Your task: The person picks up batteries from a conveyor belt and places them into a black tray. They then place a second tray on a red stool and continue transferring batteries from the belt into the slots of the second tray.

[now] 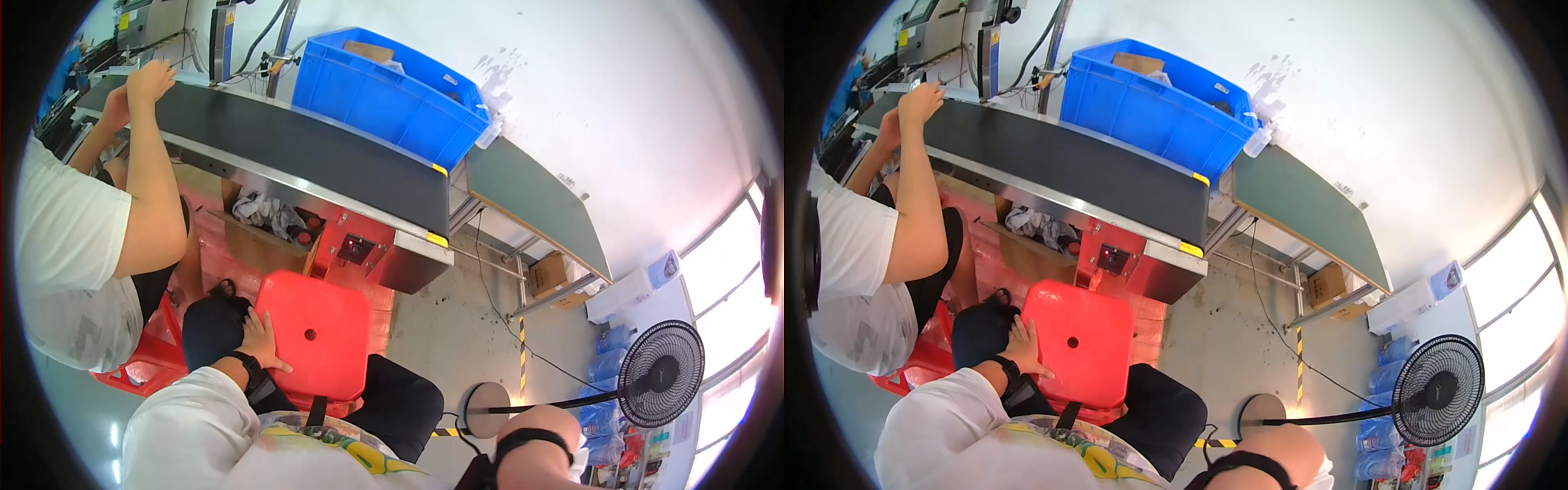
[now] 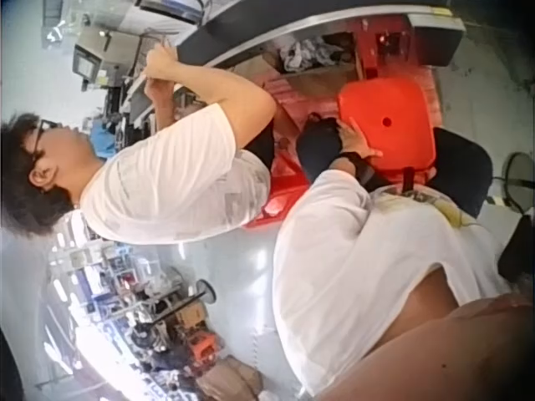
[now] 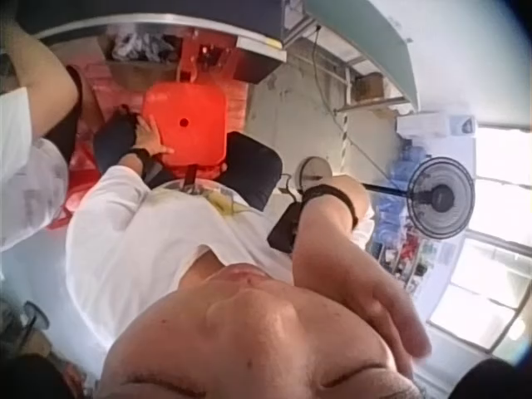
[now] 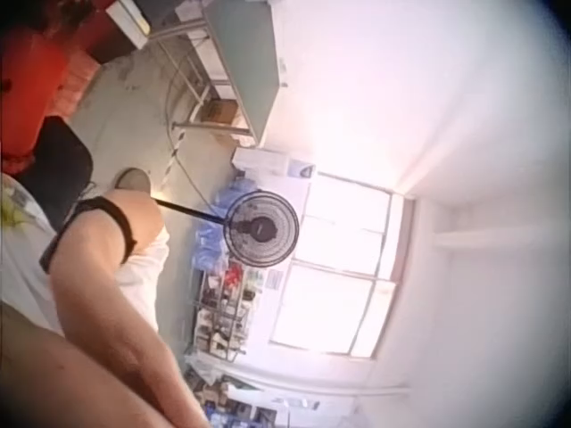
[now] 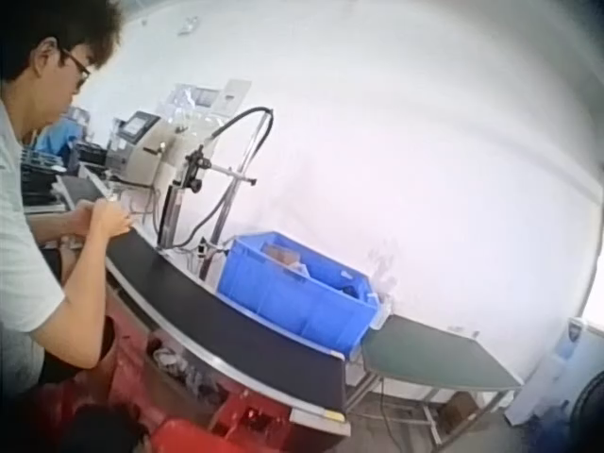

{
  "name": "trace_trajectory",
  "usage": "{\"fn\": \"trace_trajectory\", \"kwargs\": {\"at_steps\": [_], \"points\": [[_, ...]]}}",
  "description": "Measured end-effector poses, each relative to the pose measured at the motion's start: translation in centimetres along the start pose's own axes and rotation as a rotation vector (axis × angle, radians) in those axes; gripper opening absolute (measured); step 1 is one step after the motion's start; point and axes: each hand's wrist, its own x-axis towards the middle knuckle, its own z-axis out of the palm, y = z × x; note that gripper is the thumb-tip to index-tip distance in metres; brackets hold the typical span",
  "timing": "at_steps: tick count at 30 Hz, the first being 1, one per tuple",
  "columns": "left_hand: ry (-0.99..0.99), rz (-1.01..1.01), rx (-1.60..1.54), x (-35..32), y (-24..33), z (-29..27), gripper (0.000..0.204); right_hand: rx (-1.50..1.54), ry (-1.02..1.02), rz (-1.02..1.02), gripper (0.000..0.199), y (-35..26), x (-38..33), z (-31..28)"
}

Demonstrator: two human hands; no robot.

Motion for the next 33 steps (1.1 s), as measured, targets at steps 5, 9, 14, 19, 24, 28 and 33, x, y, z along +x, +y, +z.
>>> {"fn": "trace_trajectory", "kwargs": {"at_steps": [5, 9, 14, 19, 24, 28, 33], "points": [[0.014, -0.033, -0.032, -0.3, -0.9, -0.3, 0.147, -0.253, 0.237, 0.138, 0.046, 0.6, -1.5, 0.4], [0.052, 0.001, -0.068, -0.5, -0.6, 0.4, 0.146, -0.424, 0.376, 0.214, 0.046, 1.2, -4.3, 0.5], [0.003, -0.028, -0.017, -0.3, -0.2, 0.2, 0.145, -0.661, 0.544, 0.301, 0.046, 1.8, -7.9, 1.0], [0.017, 0.003, -0.016, -0.5, -0.3, 0.2, 0.147, -0.999, 0.643, 0.439, 0.046, -0.3, -10.1, 1.3], [0.024, -0.058, -0.151, -0.5, -2.0, 0.8, 0.148, -1.429, 0.709, 0.511, 0.047, -2.8, -10.5, 1.6], [0.054, 0.012, -0.129, 0.7, -0.7, -0.8, 0.149, -1.878, 0.766, 0.472, 0.047, -5.4, -9.6, 2.9], [0.021, -0.043, -0.13, -0.1, -1.5, 0.8, 0.151, -1.79, 1.107, 1.179, 0.041, -5.0, -13.4, 6.9]]}}
